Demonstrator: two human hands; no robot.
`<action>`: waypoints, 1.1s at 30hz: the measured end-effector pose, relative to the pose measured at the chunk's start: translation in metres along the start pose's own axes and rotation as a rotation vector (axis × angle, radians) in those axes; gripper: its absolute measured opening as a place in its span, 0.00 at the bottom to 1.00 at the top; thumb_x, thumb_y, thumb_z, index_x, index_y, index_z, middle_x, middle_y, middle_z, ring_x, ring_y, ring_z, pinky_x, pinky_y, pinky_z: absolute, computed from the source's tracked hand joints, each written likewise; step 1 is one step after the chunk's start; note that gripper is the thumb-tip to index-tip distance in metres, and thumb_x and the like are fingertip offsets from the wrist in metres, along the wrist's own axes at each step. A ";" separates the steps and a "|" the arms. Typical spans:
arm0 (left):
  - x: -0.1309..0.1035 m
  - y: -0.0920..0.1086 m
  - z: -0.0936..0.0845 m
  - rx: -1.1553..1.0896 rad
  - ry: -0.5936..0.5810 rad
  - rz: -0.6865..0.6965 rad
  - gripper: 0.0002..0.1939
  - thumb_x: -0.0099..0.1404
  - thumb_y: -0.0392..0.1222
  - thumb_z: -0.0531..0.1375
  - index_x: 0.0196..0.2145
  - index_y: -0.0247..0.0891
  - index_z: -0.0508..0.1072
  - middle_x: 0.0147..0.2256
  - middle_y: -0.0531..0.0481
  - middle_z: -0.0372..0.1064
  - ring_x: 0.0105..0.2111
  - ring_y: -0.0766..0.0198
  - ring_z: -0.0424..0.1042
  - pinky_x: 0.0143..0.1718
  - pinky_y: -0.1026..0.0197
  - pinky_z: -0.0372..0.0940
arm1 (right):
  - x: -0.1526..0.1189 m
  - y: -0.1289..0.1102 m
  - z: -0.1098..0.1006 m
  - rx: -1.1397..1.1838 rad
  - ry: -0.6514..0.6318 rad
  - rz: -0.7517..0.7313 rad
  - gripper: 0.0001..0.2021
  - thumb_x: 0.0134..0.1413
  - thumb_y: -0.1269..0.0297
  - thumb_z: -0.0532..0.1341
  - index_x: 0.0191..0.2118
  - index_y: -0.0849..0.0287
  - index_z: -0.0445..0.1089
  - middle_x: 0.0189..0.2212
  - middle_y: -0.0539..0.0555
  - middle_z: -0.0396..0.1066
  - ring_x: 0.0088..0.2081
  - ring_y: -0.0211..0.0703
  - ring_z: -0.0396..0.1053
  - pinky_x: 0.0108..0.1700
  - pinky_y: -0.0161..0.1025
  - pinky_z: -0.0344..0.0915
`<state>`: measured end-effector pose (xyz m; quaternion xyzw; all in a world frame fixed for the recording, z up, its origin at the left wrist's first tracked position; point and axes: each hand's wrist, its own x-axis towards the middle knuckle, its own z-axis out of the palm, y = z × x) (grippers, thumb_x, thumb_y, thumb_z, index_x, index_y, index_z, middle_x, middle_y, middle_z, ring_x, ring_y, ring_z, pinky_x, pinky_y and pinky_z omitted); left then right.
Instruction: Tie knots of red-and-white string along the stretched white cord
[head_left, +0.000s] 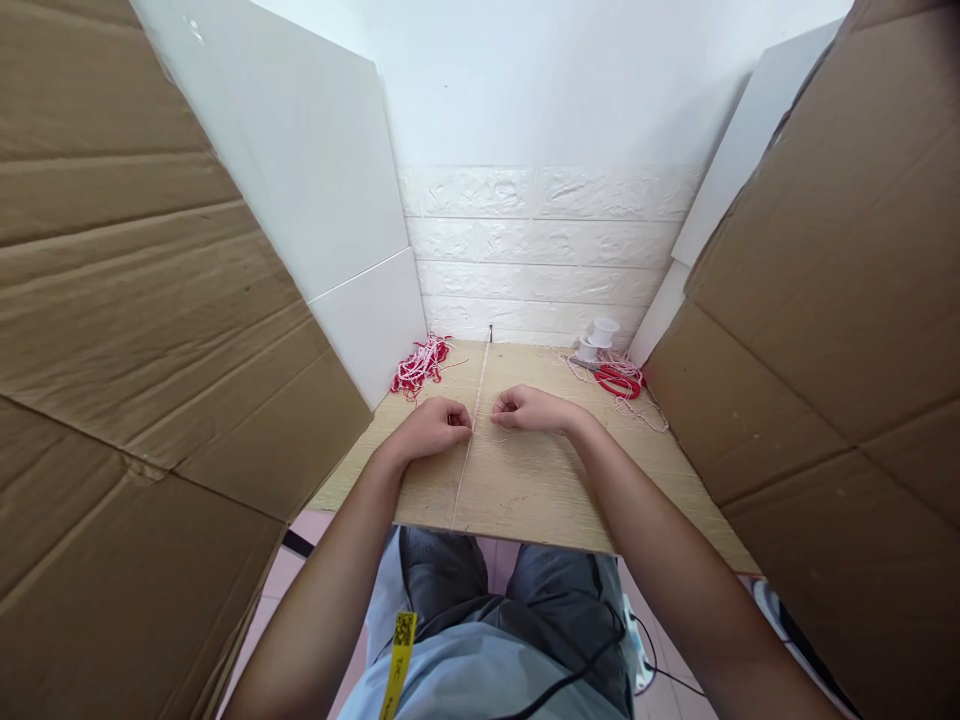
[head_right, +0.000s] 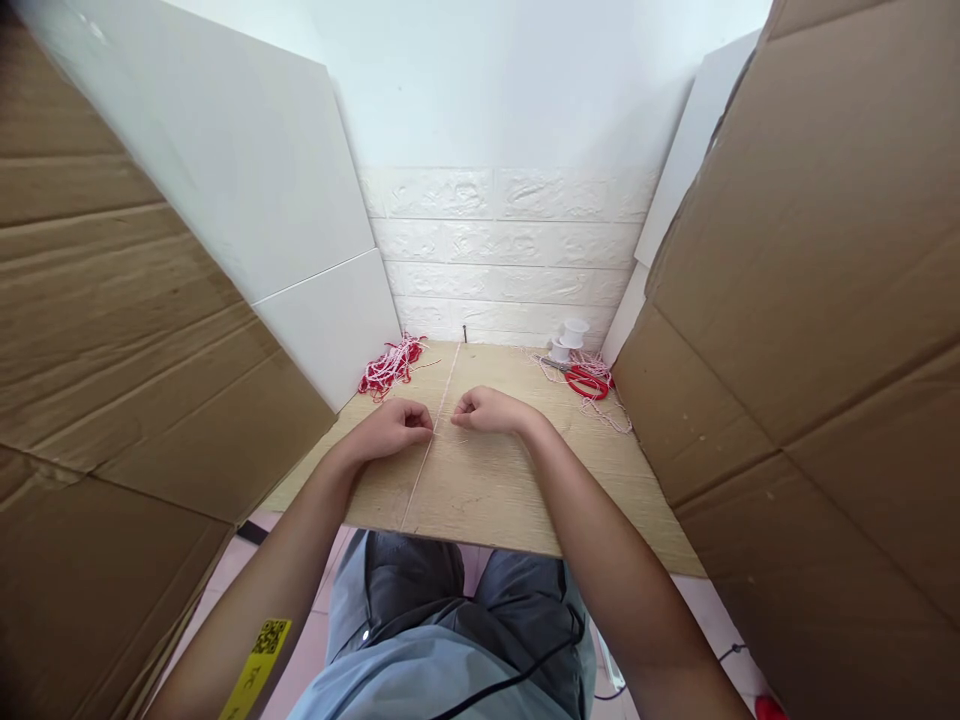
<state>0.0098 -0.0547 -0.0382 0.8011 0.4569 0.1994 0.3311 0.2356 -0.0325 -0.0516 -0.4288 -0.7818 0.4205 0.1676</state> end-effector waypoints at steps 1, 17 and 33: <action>0.000 0.000 0.000 0.001 0.005 0.001 0.08 0.52 0.41 0.60 0.26 0.35 0.76 0.26 0.51 0.72 0.28 0.63 0.68 0.29 0.63 0.58 | 0.000 -0.002 0.001 0.034 -0.031 -0.008 0.08 0.54 0.63 0.59 0.28 0.62 0.68 0.22 0.47 0.64 0.24 0.34 0.59 0.27 0.31 0.56; 0.000 -0.001 0.002 0.002 0.003 0.000 0.09 0.53 0.43 0.60 0.28 0.35 0.77 0.27 0.50 0.73 0.28 0.62 0.69 0.29 0.62 0.59 | -0.001 -0.004 0.007 -0.132 0.065 0.008 0.11 0.44 0.68 0.66 0.36 0.61 0.71 0.29 0.49 0.71 0.27 0.35 0.65 0.27 0.31 0.57; 0.000 -0.002 0.002 0.008 -0.008 0.014 0.08 0.55 0.42 0.60 0.28 0.36 0.77 0.28 0.50 0.74 0.29 0.62 0.70 0.30 0.62 0.60 | 0.000 -0.009 0.015 -0.044 0.032 -0.012 0.13 0.43 0.75 0.61 0.39 0.59 0.67 0.29 0.49 0.74 0.30 0.38 0.69 0.31 0.31 0.60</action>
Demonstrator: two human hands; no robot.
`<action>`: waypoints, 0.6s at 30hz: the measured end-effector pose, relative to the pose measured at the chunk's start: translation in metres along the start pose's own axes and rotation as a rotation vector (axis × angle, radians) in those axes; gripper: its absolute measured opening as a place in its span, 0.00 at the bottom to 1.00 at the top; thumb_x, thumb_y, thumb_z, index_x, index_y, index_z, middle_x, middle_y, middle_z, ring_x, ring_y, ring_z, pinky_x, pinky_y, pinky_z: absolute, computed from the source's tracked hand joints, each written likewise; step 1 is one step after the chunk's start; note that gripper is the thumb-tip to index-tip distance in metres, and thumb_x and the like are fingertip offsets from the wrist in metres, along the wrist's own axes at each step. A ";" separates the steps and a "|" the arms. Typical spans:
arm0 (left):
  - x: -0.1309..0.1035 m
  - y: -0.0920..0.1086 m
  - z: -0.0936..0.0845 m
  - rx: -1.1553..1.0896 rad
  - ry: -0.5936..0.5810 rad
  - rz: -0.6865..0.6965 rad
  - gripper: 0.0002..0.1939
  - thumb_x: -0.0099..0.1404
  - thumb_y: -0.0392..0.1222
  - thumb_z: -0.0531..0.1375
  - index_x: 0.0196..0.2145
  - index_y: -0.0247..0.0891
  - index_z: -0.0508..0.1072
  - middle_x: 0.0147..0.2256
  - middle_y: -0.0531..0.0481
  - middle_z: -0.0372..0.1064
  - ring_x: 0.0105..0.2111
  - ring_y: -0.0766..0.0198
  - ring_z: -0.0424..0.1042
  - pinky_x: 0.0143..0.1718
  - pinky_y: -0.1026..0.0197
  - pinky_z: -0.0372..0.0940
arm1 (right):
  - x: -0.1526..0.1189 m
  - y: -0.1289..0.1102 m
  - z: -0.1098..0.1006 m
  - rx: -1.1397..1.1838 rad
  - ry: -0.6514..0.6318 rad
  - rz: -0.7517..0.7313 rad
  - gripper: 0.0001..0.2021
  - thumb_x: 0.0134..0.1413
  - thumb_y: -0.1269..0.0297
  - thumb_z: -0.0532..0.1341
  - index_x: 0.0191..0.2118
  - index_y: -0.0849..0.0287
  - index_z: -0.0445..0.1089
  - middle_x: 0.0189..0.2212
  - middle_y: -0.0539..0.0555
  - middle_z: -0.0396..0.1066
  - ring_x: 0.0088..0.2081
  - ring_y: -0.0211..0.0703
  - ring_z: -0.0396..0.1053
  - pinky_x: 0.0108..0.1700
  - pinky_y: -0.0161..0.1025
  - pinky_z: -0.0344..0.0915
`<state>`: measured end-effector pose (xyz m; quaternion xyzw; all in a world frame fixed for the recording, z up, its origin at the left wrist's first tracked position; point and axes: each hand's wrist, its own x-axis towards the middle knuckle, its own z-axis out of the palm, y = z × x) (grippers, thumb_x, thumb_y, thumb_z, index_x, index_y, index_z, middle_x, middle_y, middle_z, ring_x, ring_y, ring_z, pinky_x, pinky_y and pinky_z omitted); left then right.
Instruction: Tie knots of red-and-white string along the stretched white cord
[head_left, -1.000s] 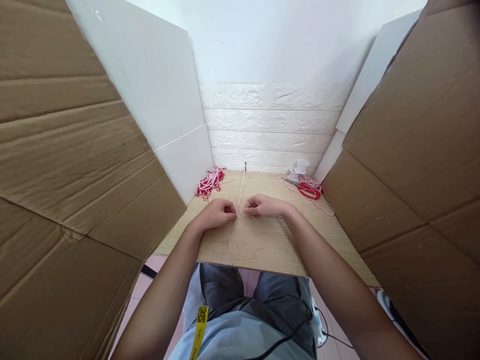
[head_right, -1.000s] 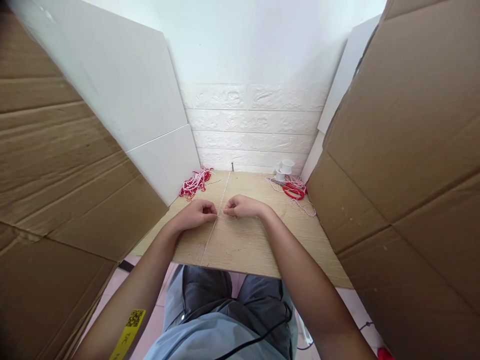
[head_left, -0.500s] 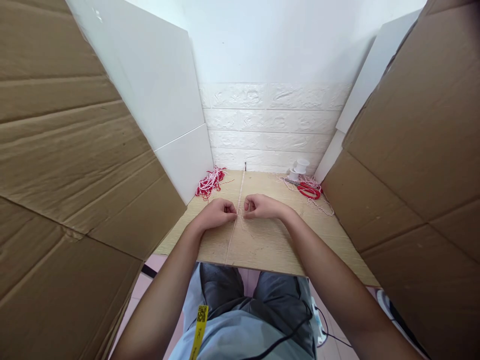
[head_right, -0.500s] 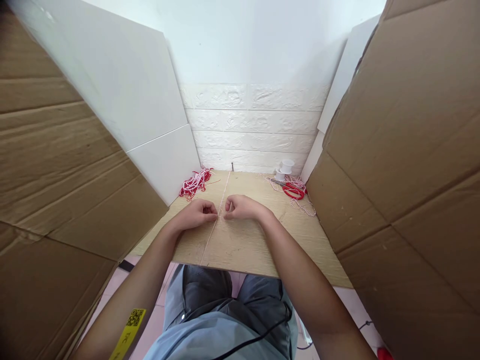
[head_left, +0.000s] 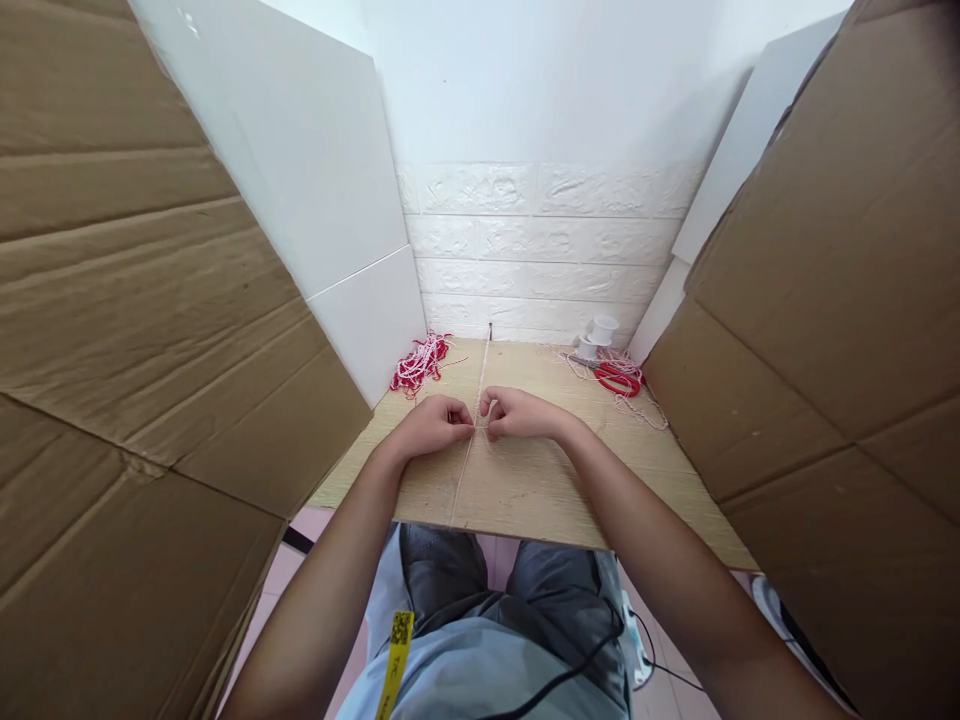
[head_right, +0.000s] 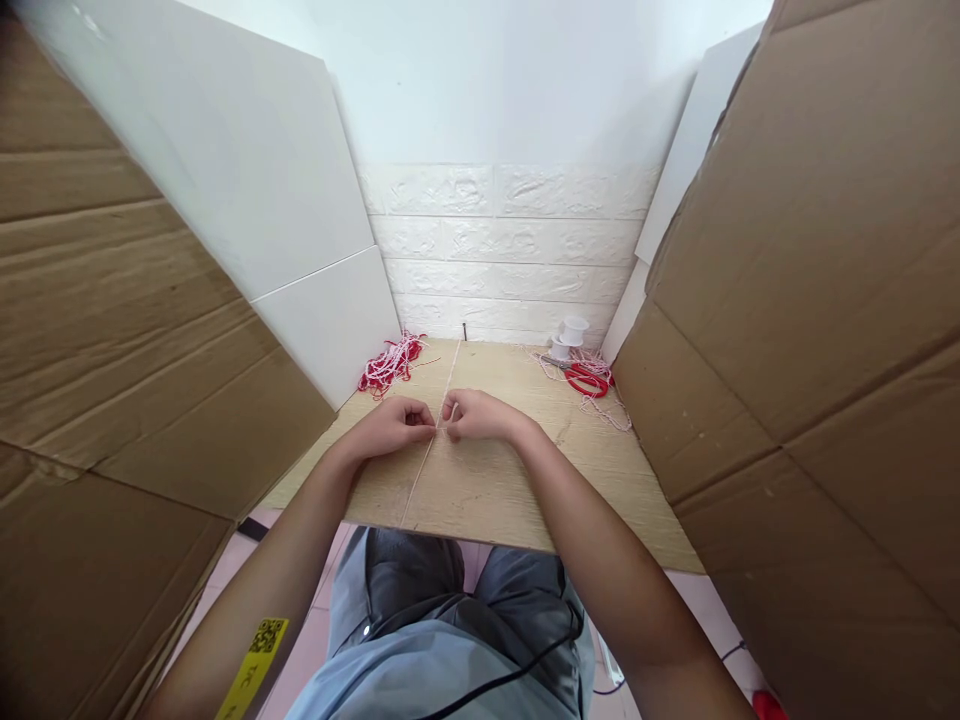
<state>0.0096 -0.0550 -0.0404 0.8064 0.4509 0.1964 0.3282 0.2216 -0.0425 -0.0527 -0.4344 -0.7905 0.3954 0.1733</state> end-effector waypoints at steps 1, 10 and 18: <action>0.000 0.000 0.000 -0.003 0.001 0.002 0.08 0.55 0.42 0.60 0.28 0.35 0.77 0.28 0.50 0.74 0.29 0.62 0.70 0.30 0.62 0.60 | -0.001 -0.001 0.000 0.045 -0.015 0.016 0.16 0.43 0.75 0.60 0.41 0.58 0.65 0.28 0.49 0.74 0.30 0.38 0.70 0.31 0.31 0.60; 0.002 -0.007 0.001 -0.062 -0.020 0.050 0.10 0.56 0.42 0.60 0.31 0.34 0.79 0.29 0.50 0.76 0.30 0.62 0.71 0.32 0.63 0.61 | -0.001 -0.008 0.007 0.263 -0.012 0.066 0.20 0.49 0.73 0.62 0.48 0.56 0.58 0.23 0.46 0.72 0.22 0.35 0.65 0.25 0.29 0.59; 0.004 -0.004 -0.001 -0.012 0.139 0.055 0.09 0.56 0.42 0.60 0.27 0.35 0.78 0.29 0.50 0.75 0.30 0.64 0.69 0.32 0.63 0.60 | 0.000 -0.008 0.008 0.312 0.004 0.044 0.22 0.47 0.77 0.61 0.49 0.58 0.62 0.24 0.46 0.72 0.21 0.33 0.65 0.23 0.27 0.59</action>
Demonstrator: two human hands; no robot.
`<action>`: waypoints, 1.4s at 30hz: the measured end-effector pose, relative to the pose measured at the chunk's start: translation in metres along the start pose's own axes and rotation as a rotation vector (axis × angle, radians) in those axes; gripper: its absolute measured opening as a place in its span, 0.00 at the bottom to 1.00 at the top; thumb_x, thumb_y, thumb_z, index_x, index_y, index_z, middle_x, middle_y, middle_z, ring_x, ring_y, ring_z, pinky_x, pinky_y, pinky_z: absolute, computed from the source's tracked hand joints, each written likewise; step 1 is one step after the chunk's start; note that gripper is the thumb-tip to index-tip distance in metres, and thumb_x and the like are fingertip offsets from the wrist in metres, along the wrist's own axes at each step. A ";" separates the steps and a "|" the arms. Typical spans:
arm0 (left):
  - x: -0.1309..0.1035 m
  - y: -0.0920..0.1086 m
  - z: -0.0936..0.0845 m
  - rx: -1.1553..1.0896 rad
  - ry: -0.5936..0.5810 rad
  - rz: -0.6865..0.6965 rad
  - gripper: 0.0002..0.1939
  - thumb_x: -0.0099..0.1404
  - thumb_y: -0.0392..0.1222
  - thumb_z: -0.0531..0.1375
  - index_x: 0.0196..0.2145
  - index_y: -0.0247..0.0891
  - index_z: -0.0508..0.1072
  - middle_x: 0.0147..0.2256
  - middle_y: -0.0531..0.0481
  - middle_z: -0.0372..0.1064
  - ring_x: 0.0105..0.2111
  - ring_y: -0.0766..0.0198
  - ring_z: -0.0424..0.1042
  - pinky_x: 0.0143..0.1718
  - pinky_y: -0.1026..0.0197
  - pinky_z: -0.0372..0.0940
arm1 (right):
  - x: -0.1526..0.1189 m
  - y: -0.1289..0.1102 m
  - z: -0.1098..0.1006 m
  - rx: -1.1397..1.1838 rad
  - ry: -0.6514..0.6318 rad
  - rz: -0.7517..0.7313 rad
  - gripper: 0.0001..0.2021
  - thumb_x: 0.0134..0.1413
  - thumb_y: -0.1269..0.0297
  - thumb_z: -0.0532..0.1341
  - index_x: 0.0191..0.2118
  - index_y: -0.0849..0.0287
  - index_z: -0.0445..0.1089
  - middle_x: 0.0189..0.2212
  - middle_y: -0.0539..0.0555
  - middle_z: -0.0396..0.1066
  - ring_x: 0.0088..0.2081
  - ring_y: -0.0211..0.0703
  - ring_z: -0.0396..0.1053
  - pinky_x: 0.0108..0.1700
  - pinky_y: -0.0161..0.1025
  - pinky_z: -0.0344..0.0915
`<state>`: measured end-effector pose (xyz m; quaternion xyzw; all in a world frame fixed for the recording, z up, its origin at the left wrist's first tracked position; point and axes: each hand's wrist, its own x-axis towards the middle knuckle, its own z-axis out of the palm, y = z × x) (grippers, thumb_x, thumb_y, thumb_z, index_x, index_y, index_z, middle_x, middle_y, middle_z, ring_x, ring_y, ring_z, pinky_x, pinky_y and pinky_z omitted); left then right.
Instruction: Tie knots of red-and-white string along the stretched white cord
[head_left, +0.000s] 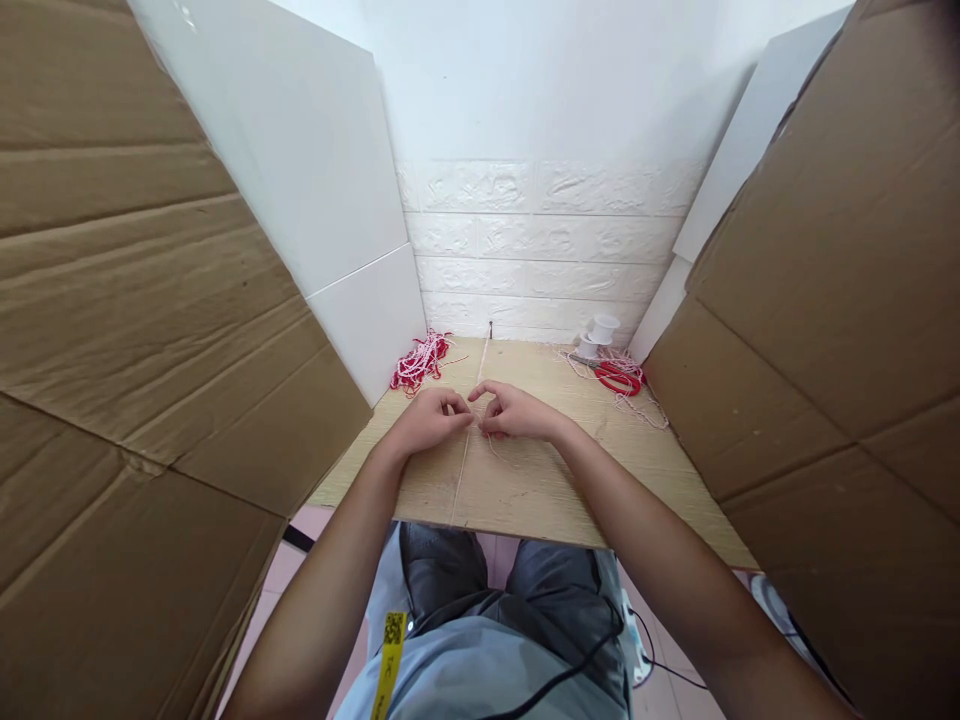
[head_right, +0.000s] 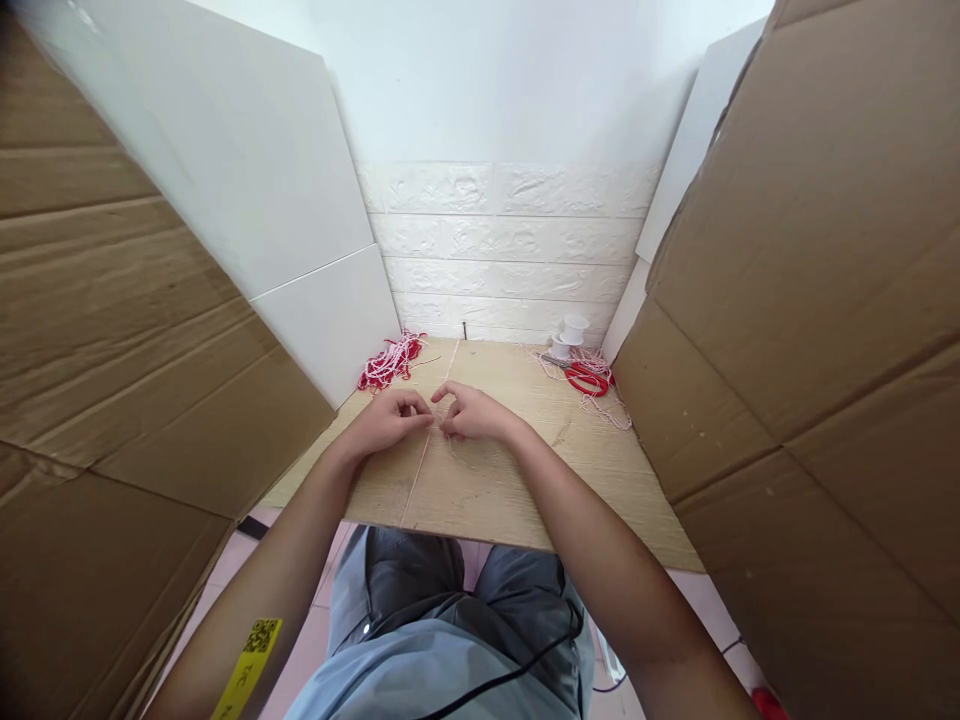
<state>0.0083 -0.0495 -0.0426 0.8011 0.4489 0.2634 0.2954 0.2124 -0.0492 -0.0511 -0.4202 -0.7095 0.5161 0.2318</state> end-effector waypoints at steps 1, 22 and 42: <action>0.001 -0.001 0.000 0.021 0.066 -0.007 0.08 0.56 0.42 0.61 0.26 0.35 0.78 0.29 0.50 0.75 0.30 0.64 0.69 0.32 0.63 0.60 | 0.001 0.000 0.000 0.002 0.006 0.002 0.21 0.47 0.78 0.61 0.49 0.58 0.63 0.24 0.46 0.72 0.21 0.33 0.65 0.23 0.27 0.59; -0.001 -0.007 0.000 -0.139 -0.203 -0.048 0.15 0.57 0.48 0.64 0.34 0.33 0.83 0.29 0.48 0.77 0.25 0.66 0.67 0.27 0.64 0.58 | 0.011 0.006 0.008 0.228 0.094 0.043 0.07 0.52 0.76 0.64 0.37 0.63 0.68 0.22 0.52 0.75 0.22 0.39 0.73 0.25 0.33 0.71; -0.004 0.002 -0.001 -0.153 -0.253 -0.166 0.18 0.57 0.53 0.62 0.29 0.33 0.80 0.18 0.57 0.56 0.18 0.72 0.47 0.19 0.64 0.42 | 0.020 0.012 0.020 0.348 0.195 -0.007 0.13 0.46 0.65 0.73 0.34 0.63 0.70 0.21 0.51 0.73 0.23 0.37 0.72 0.26 0.31 0.70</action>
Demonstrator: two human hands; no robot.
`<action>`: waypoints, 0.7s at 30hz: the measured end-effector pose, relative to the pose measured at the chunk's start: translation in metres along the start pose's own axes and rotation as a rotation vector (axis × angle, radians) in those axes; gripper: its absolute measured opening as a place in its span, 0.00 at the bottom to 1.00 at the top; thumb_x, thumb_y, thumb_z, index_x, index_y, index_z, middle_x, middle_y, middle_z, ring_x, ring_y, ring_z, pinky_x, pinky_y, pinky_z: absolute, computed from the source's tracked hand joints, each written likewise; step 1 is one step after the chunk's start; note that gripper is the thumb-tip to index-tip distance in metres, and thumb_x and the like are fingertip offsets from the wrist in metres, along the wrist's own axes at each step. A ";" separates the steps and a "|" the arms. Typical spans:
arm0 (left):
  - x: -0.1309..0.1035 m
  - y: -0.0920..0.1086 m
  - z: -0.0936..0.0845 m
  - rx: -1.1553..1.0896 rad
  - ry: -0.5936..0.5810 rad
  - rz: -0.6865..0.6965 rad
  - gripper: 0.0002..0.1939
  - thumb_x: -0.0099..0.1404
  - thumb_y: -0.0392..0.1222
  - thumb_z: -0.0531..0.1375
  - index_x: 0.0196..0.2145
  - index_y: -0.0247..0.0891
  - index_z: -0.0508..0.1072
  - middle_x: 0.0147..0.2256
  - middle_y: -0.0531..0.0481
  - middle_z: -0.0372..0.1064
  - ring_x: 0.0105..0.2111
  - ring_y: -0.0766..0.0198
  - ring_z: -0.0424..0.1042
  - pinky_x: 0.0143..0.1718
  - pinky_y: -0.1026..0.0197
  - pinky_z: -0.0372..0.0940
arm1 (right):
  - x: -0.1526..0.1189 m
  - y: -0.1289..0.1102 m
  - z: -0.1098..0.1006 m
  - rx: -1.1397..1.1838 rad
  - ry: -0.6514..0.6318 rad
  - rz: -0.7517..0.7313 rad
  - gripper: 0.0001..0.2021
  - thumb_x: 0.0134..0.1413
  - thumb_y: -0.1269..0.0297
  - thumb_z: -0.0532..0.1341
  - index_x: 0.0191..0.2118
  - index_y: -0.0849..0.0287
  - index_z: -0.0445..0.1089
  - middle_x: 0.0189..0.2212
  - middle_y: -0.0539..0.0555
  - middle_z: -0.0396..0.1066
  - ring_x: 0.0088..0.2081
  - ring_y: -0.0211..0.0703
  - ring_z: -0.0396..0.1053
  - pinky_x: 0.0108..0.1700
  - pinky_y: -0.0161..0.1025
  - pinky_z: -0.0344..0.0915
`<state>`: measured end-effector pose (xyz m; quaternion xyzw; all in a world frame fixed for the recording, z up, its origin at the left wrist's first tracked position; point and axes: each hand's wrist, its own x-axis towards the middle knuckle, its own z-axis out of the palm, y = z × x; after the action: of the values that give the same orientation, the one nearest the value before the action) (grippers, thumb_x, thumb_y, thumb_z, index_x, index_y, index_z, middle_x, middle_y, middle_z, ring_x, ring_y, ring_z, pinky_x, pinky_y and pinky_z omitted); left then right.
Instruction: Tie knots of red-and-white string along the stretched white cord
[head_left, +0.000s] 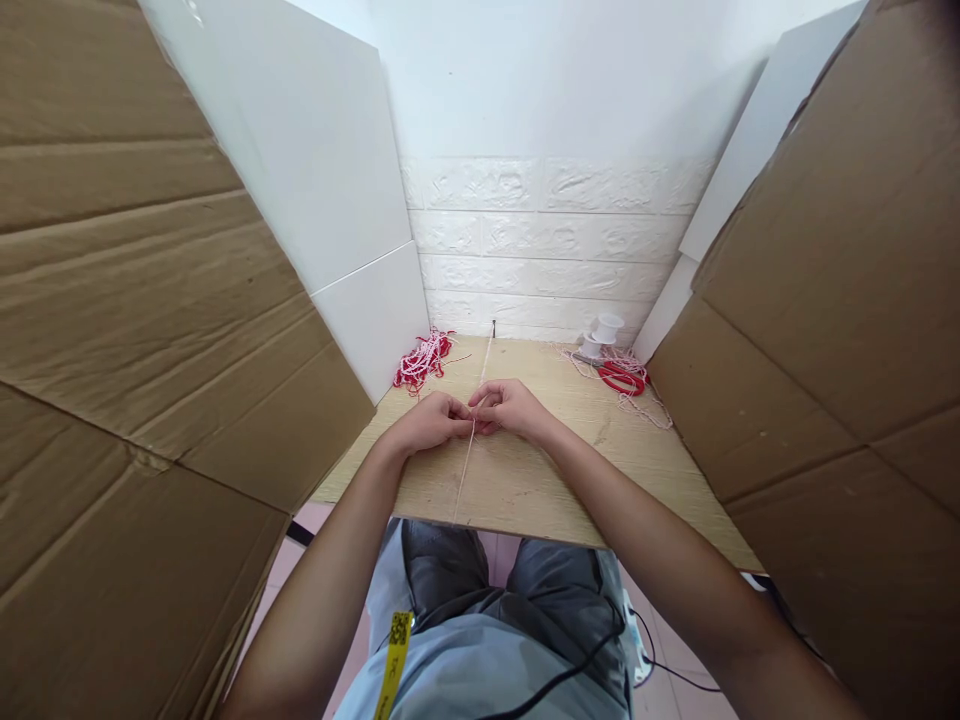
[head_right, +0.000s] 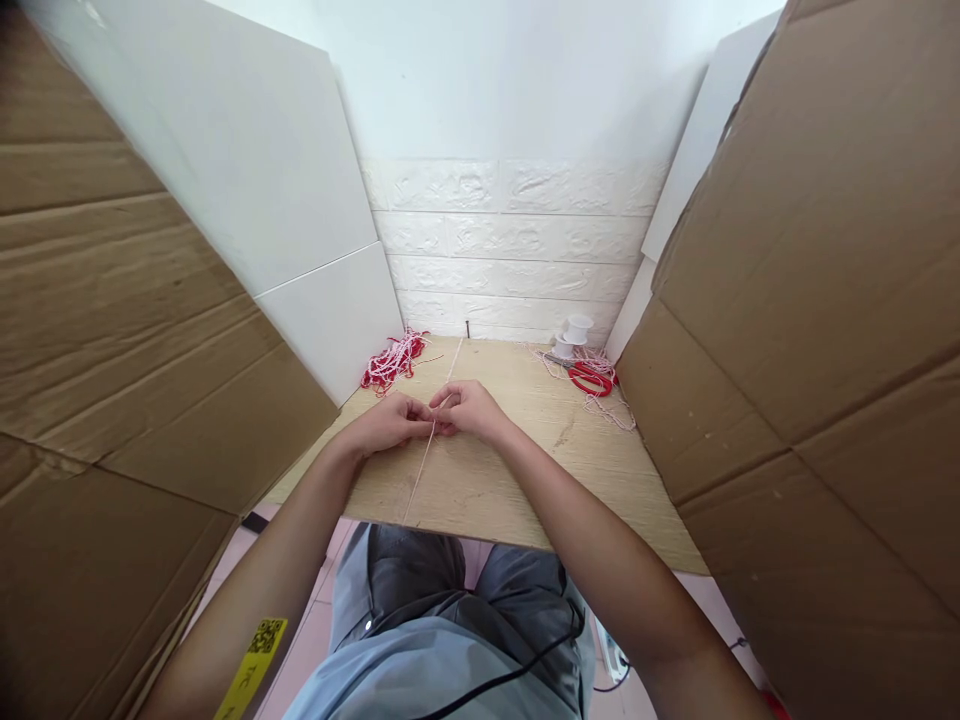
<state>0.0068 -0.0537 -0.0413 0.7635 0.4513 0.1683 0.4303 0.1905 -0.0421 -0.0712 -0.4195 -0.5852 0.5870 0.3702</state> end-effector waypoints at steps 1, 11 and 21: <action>-0.001 0.002 0.000 0.000 0.002 0.007 0.17 0.57 0.52 0.61 0.28 0.33 0.80 0.17 0.57 0.54 0.18 0.72 0.47 0.19 0.64 0.41 | 0.001 0.001 0.000 -0.015 0.006 -0.005 0.12 0.47 0.65 0.72 0.34 0.63 0.70 0.21 0.51 0.73 0.23 0.37 0.72 0.26 0.31 0.70; -0.001 0.006 0.002 -0.015 0.069 -0.049 0.10 0.54 0.46 0.58 0.24 0.36 0.71 0.20 0.54 0.63 0.17 0.71 0.55 0.18 0.64 0.48 | -0.006 -0.010 -0.001 -0.242 0.010 -0.068 0.10 0.47 0.79 0.61 0.37 0.61 0.68 0.18 0.47 0.70 0.19 0.35 0.68 0.22 0.28 0.62; 0.004 -0.001 0.001 -0.090 0.220 -0.126 0.16 0.58 0.51 0.57 0.21 0.40 0.58 0.18 0.58 0.50 0.17 0.71 0.48 0.17 0.63 0.41 | -0.007 -0.011 -0.002 -0.243 -0.004 -0.063 0.11 0.46 0.80 0.58 0.37 0.61 0.67 0.18 0.47 0.70 0.19 0.35 0.67 0.23 0.29 0.61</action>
<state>0.0093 -0.0504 -0.0436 0.6905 0.5349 0.2439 0.4216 0.1948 -0.0477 -0.0599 -0.4414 -0.6656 0.5008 0.3337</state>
